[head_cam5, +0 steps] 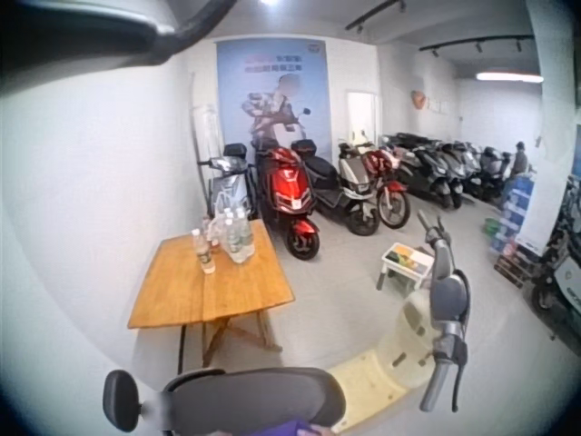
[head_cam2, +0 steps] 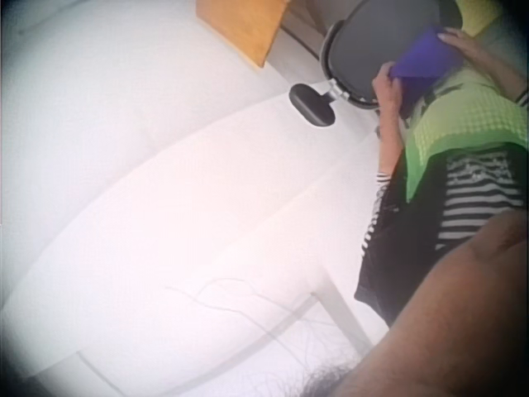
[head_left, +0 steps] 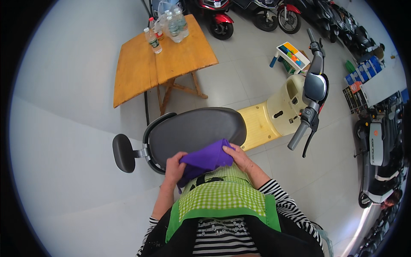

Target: The person wipes the seats and body panels of several scooters with a purple cloth. They move a pink plastic stool aside to access a red scooter, then wipe its front fairing and side panels.

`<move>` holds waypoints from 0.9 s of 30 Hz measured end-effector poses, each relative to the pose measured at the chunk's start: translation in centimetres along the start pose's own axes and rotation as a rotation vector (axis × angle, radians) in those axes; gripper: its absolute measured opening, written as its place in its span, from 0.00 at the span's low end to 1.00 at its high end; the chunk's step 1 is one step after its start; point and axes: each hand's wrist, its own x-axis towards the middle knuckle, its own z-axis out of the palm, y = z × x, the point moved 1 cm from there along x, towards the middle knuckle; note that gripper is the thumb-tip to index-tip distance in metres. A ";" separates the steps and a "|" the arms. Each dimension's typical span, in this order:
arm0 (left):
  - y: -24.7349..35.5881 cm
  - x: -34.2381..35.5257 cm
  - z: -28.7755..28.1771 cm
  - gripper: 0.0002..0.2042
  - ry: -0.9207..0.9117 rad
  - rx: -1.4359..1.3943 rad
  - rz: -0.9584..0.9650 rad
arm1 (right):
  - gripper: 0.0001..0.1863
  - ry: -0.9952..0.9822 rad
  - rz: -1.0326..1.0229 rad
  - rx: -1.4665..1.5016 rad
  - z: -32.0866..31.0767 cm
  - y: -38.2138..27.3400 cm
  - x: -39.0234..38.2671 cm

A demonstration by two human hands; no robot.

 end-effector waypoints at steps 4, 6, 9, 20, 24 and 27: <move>-0.4 4.8 -0.9 0.13 0.149 0.222 0.046 | 0.14 0.216 -0.094 -0.080 -1.2 -1.5 4.4; -1.4 6.9 -0.2 0.18 0.352 0.468 0.052 | 0.16 0.359 -0.205 -0.030 -1.5 -1.5 7.1; -2.9 7.0 2.2 0.19 0.505 0.653 0.094 | 0.29 0.446 -0.327 -0.531 -1.6 -1.2 9.8; -7.1 -1.0 8.8 0.27 0.103 0.848 -0.134 | 0.31 -0.238 -0.592 -1.627 4.2 5.2 11.6; -7.2 -2.3 8.3 0.30 0.101 0.870 -0.203 | 0.32 -0.300 -0.652 -1.801 5.6 5.5 13.2; -7.2 -3.3 7.9 0.31 0.120 0.916 -0.268 | 0.32 -0.325 -0.653 -1.837 7.0 5.2 14.6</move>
